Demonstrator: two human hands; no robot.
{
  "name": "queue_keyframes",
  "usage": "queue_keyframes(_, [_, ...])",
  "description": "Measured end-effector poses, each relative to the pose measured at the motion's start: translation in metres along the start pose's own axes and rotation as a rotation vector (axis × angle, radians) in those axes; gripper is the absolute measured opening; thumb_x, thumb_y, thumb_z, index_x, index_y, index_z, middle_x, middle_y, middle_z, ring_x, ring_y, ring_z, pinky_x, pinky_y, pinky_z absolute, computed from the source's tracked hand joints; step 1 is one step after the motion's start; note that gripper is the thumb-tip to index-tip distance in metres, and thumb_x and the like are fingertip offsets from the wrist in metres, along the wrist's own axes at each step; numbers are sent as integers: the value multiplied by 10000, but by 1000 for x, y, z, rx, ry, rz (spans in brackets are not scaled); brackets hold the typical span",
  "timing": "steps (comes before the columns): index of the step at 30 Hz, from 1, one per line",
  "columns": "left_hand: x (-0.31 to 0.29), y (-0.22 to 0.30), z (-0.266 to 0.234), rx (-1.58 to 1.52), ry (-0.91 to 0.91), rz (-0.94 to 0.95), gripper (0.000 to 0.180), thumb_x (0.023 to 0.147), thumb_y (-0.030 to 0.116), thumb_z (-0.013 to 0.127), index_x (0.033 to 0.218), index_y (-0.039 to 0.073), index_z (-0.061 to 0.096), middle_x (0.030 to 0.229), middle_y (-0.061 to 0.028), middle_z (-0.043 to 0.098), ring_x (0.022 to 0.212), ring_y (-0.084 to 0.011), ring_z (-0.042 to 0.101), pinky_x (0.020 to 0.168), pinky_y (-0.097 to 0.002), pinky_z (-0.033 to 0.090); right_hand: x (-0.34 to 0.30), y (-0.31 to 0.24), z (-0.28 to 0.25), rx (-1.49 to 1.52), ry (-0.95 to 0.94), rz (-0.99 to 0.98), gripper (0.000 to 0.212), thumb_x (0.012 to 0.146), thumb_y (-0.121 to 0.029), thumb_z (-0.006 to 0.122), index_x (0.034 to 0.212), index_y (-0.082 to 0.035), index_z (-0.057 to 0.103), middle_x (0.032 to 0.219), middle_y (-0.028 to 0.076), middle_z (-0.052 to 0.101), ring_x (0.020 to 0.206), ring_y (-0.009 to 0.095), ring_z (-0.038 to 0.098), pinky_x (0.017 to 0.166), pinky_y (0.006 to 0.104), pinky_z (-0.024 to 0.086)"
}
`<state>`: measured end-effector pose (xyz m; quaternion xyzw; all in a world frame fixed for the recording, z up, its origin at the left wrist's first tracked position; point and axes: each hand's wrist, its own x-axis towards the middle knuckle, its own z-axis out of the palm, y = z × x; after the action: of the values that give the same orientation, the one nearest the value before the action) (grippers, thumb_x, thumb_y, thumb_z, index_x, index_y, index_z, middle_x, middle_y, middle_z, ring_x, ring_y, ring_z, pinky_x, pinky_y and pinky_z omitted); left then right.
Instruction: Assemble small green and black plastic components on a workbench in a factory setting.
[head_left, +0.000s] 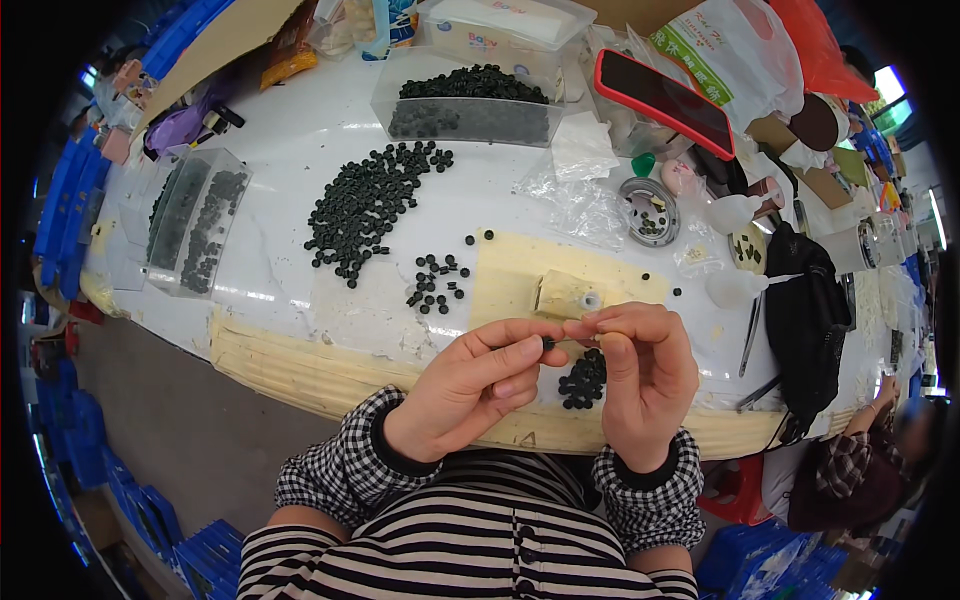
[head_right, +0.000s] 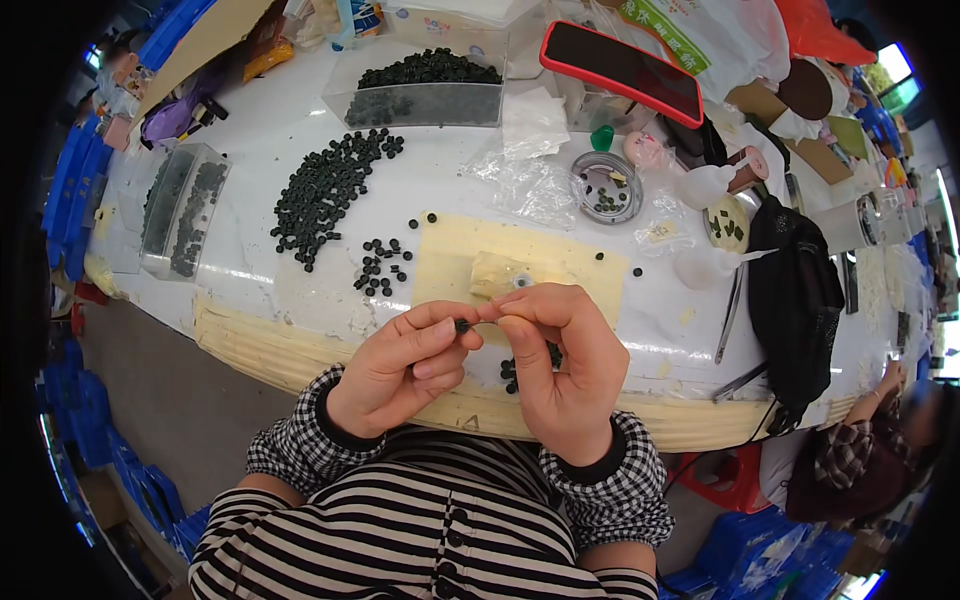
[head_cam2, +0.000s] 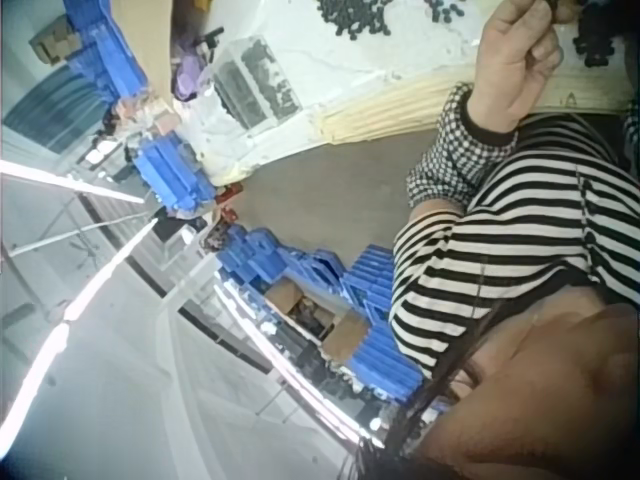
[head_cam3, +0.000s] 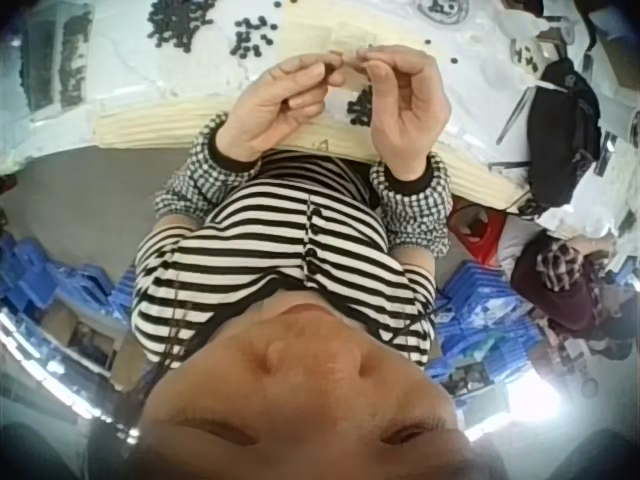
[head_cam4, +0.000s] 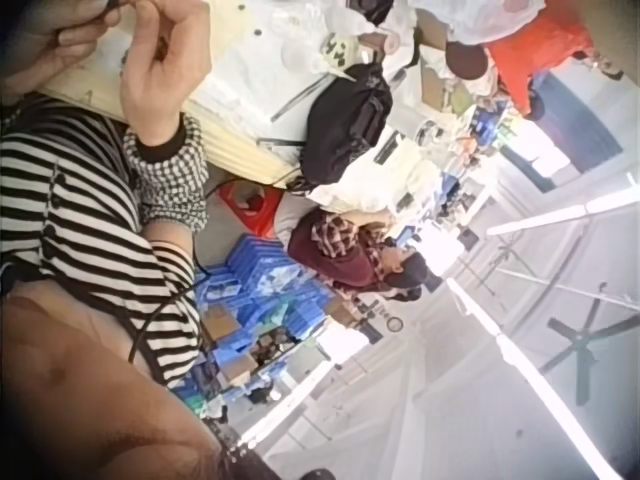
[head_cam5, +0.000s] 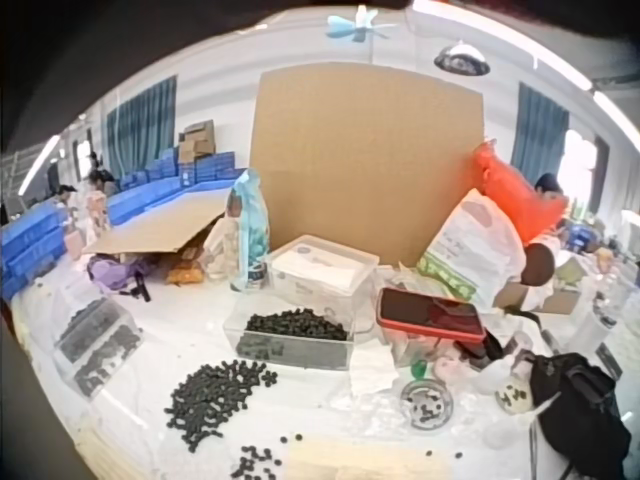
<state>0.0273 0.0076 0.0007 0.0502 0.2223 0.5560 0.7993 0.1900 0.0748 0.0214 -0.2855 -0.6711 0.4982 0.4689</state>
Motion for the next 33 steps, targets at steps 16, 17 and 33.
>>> queue_keyframes(16, [-3, 4, 2, 230, 95, 156, 195, 963, 101, 527, 1128, 11, 579, 666, 40, 430, 541, -38, 322, 534, -190, 298, 17, 5, -14, -737, 164, -243, 94, 802, 14, 668, 869, 5, 603, 865, 128, 630, 784, 270, 615, 687, 324, 494])
queue_keyframes(17, [-3, 4, 3, 319, 131, 202, 188, 951, 96, 549, 1111, 6, 590, 655, 45, 425, 541, -37, 321, 537, -189, 297, 17, 6, -14, -766, 138, -240, 107, 790, 14, 675, 871, 3, 606, 864, 126, 629, 788, 272, 608, 684, 331, 490])
queue_keyframes(33, [0, 0, 3, 1153, 238, 818, 234, 787, 21, 726, 1020, 37, 714, 610, 38, 419, 570, -51, 367, 525, -204, 294, -10, -1, 4, -413, -104, -214, 361, 712, 31, 708, 1064, -44, 701, 875, 71, 630, 766, 216, 555, 669, 303, 448])
